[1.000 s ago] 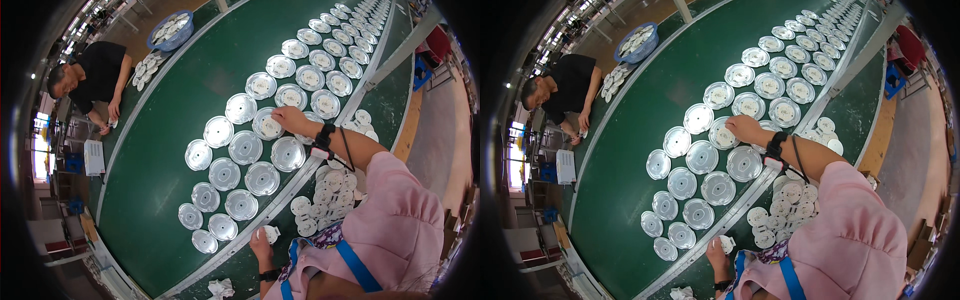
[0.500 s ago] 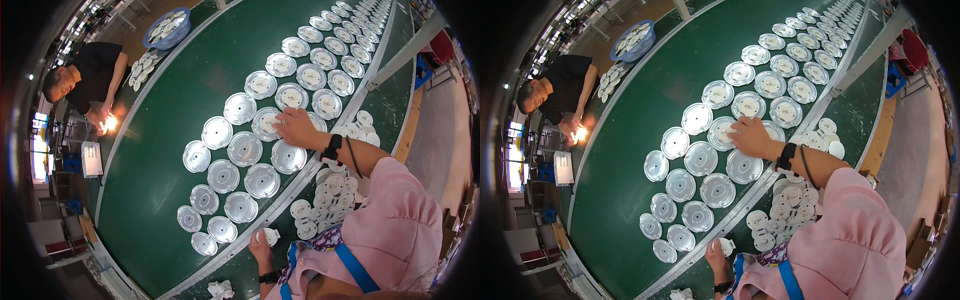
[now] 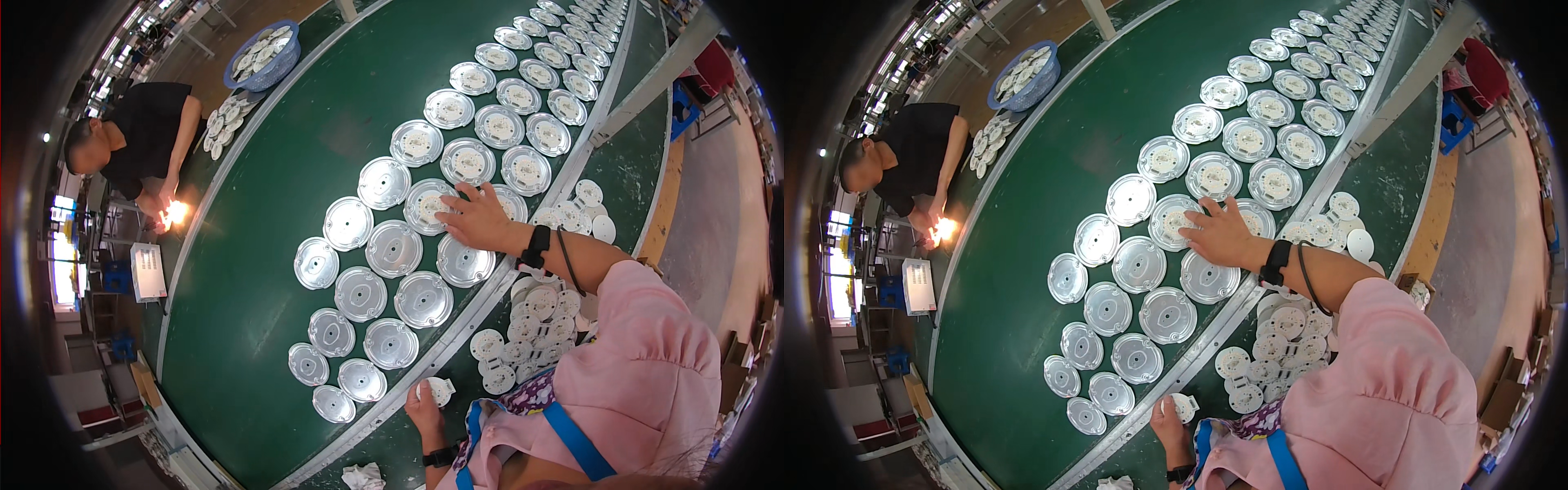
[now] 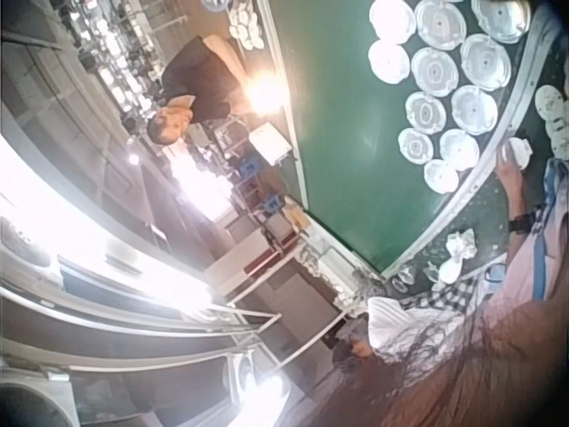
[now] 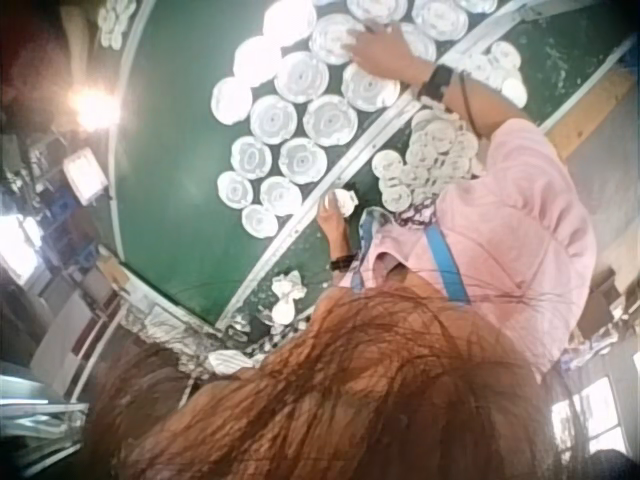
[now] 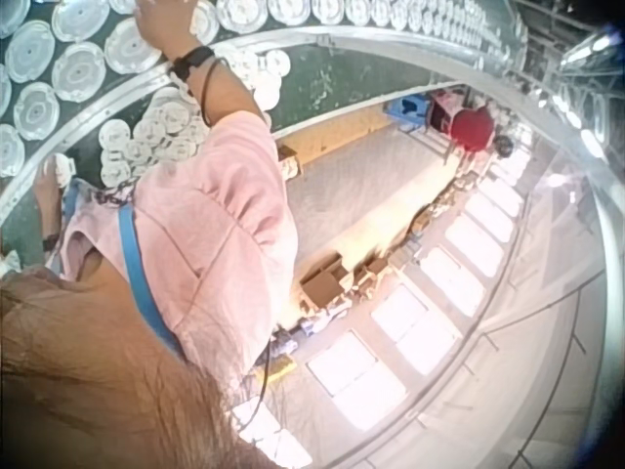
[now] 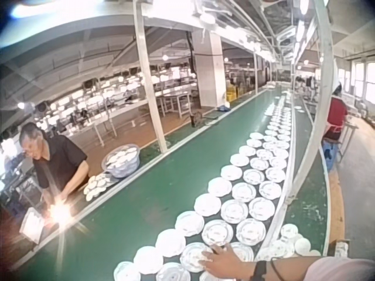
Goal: Manually assembling LED components or electronic circular modules on a production line.
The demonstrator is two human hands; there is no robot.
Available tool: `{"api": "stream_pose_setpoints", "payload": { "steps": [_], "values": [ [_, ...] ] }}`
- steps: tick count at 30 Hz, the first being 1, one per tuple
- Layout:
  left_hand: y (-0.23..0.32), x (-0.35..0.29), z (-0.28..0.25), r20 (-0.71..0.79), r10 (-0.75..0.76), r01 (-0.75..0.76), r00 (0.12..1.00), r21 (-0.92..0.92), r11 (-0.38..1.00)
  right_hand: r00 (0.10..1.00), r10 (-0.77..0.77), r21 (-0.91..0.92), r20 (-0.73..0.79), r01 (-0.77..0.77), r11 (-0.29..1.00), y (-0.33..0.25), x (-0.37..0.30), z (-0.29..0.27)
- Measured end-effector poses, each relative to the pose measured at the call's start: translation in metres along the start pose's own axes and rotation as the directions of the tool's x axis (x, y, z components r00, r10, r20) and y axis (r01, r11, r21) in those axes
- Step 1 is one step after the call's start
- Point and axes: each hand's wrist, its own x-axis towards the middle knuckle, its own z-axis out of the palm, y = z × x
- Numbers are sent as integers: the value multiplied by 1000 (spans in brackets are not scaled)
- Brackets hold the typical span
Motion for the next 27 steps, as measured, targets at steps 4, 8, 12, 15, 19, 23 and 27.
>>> {"api": "stream_pose_setpoints", "payload": {
  "steps": [4,8,12,15,19,23,27],
  "values": [
    [-2,1,-2,-3,-8,8,1000,-12,1000,1000,6,-3,13,-6,1000,0,3,-1],
    [1,-1,-2,0,-17,17,1000,-22,1000,993,-22,-19,-118,20,1000,2,2,3],
    [3,-2,-2,-6,-25,25,1000,-13,1000,995,-11,-11,-100,10,1000,2,4,2],
    [7,-4,0,-2,-32,32,999,-47,998,997,-2,-17,-83,0,1000,2,4,2],
    [3,-2,-3,9,-15,16,1000,-49,999,997,52,18,50,-53,998,0,6,-1],
    [1,-1,-5,18,7,-6,1000,-26,1000,998,52,18,39,-52,998,0,5,-1],
    [0,0,-6,20,7,-6,1000,-27,1000,995,3,-27,-97,-5,1000,2,4,4]
  ]
}}
